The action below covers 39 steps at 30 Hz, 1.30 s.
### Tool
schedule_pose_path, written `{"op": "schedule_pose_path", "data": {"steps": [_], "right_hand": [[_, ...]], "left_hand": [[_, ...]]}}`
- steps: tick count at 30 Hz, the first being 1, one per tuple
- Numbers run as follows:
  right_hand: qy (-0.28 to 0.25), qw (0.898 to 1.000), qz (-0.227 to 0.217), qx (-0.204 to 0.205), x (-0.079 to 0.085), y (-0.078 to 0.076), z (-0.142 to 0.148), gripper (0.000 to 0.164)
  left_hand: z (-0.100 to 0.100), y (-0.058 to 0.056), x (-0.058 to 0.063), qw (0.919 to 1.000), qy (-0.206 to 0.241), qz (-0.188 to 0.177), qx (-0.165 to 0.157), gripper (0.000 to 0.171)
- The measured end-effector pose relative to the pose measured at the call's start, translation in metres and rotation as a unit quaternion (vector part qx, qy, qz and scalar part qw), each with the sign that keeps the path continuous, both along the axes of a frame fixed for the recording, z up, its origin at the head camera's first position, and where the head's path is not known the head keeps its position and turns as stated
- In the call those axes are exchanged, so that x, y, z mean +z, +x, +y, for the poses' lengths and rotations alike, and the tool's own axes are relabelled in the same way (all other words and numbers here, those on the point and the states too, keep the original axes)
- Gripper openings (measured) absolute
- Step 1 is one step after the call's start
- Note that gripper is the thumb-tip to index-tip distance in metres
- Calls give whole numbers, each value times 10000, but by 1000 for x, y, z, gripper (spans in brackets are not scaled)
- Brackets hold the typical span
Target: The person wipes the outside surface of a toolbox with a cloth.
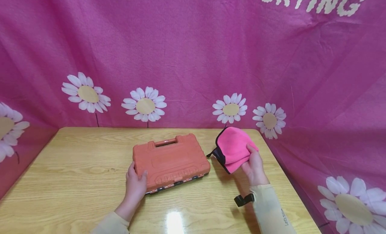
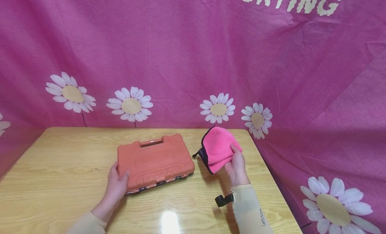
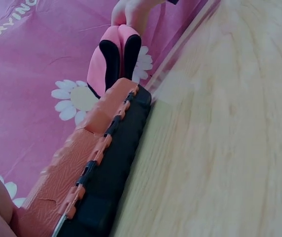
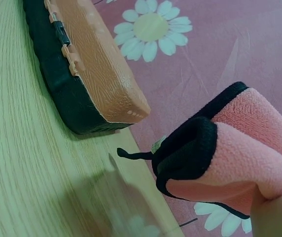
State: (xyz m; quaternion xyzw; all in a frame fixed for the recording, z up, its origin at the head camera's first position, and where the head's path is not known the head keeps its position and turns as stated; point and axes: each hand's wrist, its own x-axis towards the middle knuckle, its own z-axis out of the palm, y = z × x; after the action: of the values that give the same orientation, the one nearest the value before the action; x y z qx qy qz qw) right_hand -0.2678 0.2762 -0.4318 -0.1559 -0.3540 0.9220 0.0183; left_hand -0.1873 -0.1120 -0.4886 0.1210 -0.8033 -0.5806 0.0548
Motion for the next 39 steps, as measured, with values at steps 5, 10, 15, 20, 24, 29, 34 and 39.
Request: {"op": "schedule_pose_path", "data": {"steps": [5,10,15,20,24,29,34,39], "right_hand": [[45,9998,160,70,-1,0,1,19],[-10,9991,399,137,-2,0,1,19],[-50,9991,394,155,-3,-1,1,18],[-49,9994,324,89,-3,-3,2,18],[-11,9997,228,52,-3,-2,4,17],[-24,9999,150,18,-2,-1,4,18],[37,9999,143,31,-3,-1,4,18],[91,9999,65,49,-3,-1,3,19]], "left_hand": [[-4,-4,3,9999,114,-4,-2,71],[-19,-11,7,9993,77,-139,-351,68],[-48,-25,11,9922,-780,-280,-927,63],[-69,-45,15,9836,-1097,-404,-1373,72],[-77,-61,16,9775,-991,-464,-1804,81],[-83,-79,15,9730,-642,-608,-2132,90],[-87,-90,14,9634,-591,-694,-2522,93],[-90,-94,14,9560,-716,-725,-2752,94]]}}
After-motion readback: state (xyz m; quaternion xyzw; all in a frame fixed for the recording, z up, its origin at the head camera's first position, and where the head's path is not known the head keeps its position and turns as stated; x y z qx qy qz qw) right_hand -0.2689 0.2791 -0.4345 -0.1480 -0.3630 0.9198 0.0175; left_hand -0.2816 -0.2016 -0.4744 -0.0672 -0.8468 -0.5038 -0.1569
